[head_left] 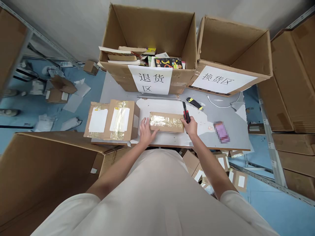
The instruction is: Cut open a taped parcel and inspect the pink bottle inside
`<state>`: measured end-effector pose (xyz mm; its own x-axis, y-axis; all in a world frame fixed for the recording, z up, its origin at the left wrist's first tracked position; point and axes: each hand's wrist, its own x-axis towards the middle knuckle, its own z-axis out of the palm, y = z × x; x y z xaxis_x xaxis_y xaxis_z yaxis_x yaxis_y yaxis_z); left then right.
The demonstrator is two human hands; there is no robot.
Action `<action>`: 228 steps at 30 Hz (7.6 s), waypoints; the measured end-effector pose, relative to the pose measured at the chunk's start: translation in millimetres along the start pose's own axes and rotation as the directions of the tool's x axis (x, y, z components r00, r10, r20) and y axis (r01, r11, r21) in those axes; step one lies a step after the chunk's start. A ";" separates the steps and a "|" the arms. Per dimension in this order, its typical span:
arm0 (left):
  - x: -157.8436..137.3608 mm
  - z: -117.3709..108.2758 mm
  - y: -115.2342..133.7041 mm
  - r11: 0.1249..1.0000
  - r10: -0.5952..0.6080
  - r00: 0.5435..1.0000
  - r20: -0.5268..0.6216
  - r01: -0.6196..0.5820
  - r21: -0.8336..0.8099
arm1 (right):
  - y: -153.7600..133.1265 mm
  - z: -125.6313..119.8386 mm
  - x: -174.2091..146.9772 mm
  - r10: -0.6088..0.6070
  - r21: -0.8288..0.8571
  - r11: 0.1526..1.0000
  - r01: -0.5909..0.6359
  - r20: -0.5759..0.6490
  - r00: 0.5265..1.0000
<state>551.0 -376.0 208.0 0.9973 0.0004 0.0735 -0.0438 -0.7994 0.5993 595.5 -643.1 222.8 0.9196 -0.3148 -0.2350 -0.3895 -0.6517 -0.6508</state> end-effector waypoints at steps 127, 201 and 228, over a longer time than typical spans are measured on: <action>19.0 -11.5 25.6 0.998 -0.059 0.968 0.244 0.048 0.051 | -13.8 26.3 -30.5 0.020 0.741 0.639 -0.207 0.253 0.967; 45.2 -1.9 24.5 0.958 0.184 0.914 0.363 -0.249 0.142 | 37.6 -73.9 -48.9 0.005 0.279 0.944 -0.175 0.520 0.854; 40.6 0.0 23.0 0.959 0.200 0.923 0.328 -0.253 0.128 | 63.3 -86.6 -76.5 0.004 0.252 0.941 -0.225 0.657 0.754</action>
<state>590.4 -394.5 224.8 0.9313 -0.3566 -0.0740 -0.2870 -0.8437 0.4537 496.1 -720.0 262.1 0.7256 0.2136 -0.6541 -0.5600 -0.3690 -0.7418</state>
